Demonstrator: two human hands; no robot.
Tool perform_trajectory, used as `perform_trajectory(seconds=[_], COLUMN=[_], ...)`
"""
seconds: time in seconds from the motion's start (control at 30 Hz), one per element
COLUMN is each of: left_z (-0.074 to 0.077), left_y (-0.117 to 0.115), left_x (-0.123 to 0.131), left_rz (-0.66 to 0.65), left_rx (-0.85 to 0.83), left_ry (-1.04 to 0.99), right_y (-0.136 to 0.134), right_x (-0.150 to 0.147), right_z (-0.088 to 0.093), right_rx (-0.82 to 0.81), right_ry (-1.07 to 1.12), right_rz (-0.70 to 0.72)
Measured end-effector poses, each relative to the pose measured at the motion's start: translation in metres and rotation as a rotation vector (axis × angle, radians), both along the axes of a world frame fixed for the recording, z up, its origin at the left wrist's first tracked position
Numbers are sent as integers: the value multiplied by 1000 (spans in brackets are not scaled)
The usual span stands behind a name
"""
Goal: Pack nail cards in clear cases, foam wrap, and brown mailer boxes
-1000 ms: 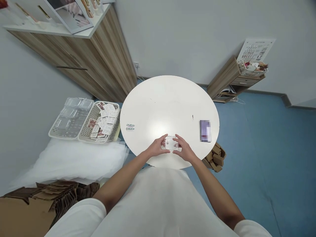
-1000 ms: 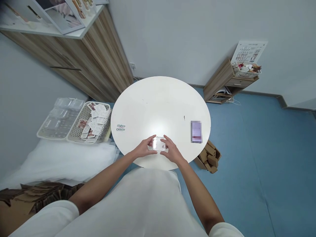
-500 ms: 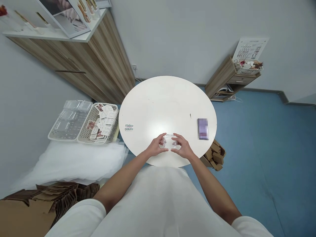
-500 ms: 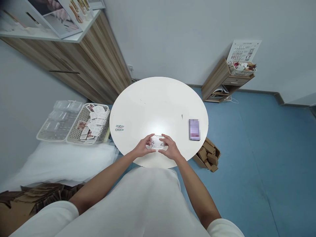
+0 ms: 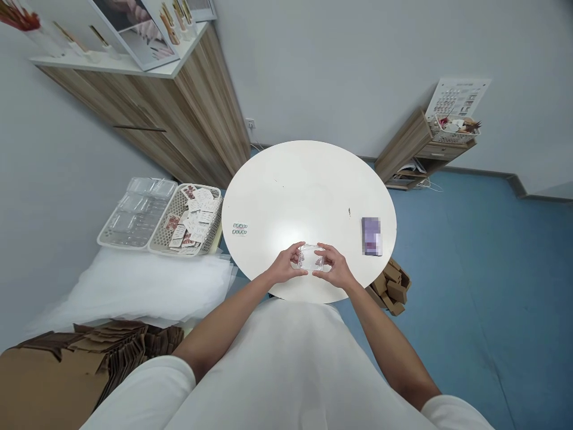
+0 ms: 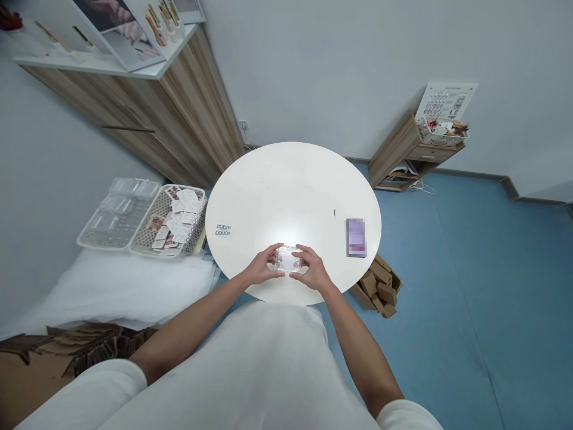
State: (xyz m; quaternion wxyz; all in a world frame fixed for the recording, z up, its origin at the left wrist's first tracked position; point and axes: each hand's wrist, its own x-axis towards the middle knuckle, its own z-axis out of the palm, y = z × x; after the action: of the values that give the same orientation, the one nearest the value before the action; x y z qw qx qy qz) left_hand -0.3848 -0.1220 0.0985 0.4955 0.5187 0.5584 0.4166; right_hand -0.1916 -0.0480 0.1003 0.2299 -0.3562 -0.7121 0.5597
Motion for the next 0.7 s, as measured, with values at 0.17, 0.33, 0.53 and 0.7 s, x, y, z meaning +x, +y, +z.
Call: perform_trajectory(seconds=[0.17,0.33,0.53,0.7], left_z=[-1,-6,-17,-34], left_y=[-1,-5,-7,-14], left_x=[0,0,-6,-5], left_rz=[0,14,17,98], left_rx=[-4,-56,-183,-268], left_ry=[-21,-90,-281,-269], right_y=[-1,-1,28,47], right_x=[0,-1,-6,-22], right_z=[-3,-3,10,4], right_rx=[-39,-207,-555,-508], right_ry=[26,73,-35,-197], right_rz=[5,7,31,-86])
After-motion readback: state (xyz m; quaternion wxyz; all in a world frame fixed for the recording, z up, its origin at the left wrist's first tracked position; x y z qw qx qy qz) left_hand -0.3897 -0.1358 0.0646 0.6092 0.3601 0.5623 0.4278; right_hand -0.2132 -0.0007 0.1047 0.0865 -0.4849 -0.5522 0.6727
